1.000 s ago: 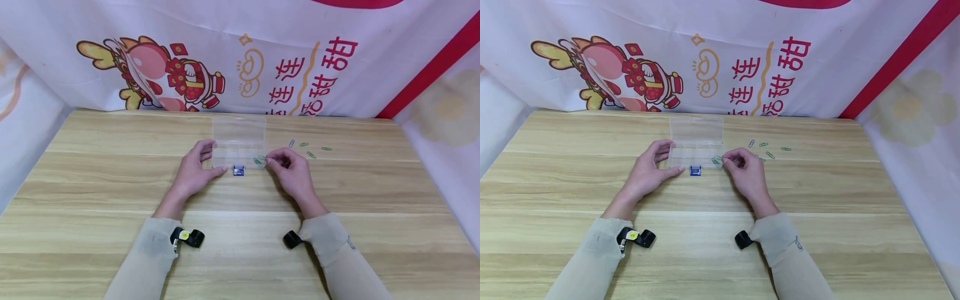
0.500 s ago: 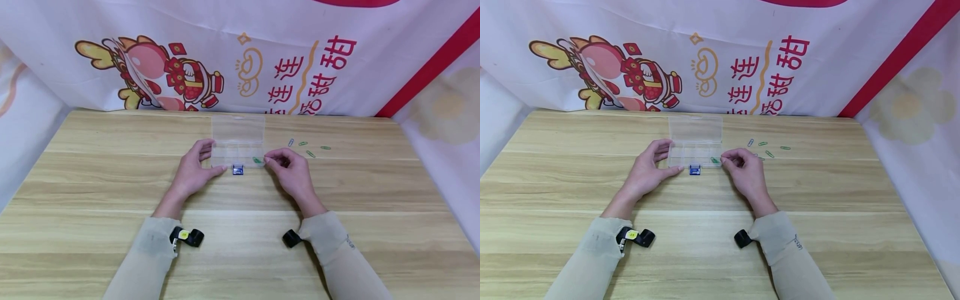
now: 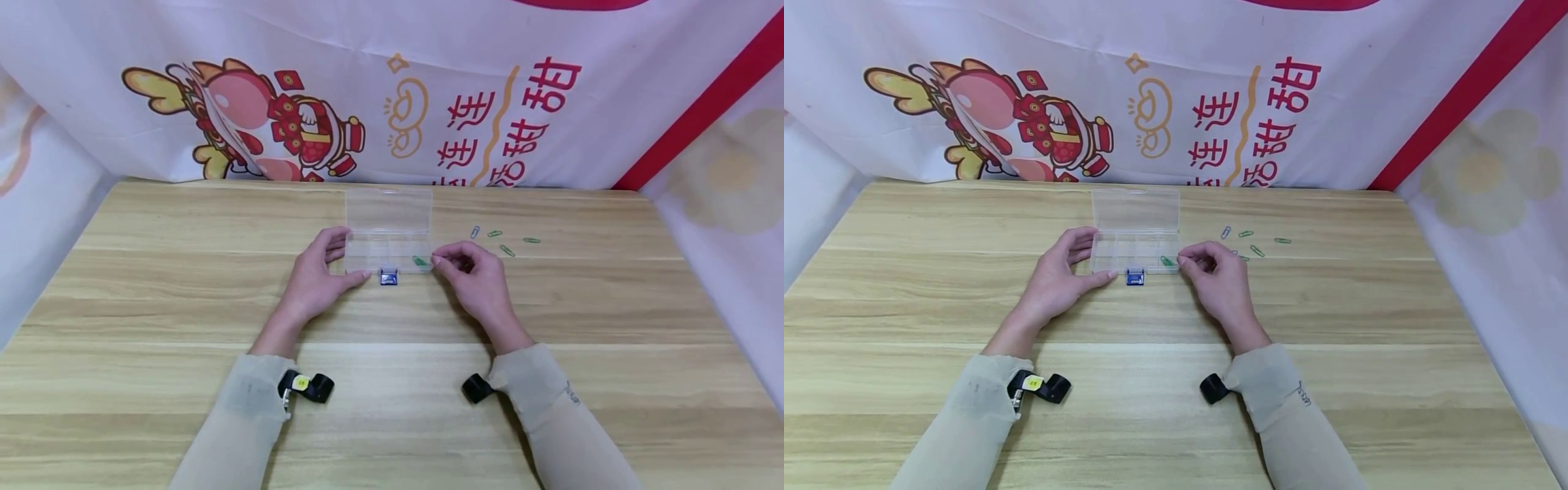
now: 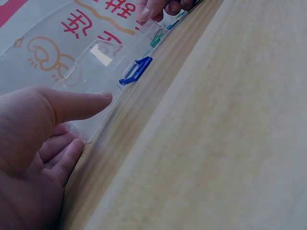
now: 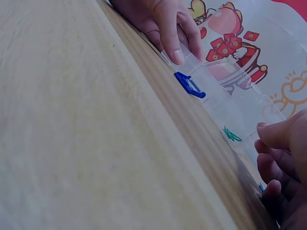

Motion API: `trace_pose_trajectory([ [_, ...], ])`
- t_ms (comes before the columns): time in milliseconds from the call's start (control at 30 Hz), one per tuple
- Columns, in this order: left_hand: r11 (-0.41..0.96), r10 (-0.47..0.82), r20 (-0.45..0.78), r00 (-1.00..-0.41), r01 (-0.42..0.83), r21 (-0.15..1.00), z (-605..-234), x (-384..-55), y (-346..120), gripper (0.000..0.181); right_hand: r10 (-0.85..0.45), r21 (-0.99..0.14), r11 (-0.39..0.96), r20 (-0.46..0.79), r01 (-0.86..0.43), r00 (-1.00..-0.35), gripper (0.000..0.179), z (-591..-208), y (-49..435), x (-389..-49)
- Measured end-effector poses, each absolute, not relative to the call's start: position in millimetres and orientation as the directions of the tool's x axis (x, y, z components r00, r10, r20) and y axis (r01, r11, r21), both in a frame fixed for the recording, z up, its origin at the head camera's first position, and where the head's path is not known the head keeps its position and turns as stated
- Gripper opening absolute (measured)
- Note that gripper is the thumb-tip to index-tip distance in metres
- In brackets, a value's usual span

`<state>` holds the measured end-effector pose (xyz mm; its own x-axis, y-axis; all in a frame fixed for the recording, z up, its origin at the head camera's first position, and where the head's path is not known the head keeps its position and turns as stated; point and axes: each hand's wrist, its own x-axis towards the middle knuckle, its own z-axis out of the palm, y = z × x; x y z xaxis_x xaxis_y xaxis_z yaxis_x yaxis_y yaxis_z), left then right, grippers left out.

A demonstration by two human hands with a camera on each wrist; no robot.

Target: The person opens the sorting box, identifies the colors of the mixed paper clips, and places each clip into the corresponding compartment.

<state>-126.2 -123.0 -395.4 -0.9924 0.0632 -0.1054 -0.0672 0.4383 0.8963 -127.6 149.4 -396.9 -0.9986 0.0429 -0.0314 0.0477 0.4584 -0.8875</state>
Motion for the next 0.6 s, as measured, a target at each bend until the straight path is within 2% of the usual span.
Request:
trace_pose_trajectory([
  [267,0.433,0.066,-0.104,-0.992,-0.066,0.899,-397,-126,-123,0.083,0.091,-0.885,0.463,-0.001,0.043,-0.996,0.014,-401,162,-129],
  [600,0.432,0.062,-0.104,-0.993,-0.067,0.899,-396,-126,-123,0.082,0.325,-0.893,0.436,0.042,0.11,-0.945,0.023,-400,214,-139],
])
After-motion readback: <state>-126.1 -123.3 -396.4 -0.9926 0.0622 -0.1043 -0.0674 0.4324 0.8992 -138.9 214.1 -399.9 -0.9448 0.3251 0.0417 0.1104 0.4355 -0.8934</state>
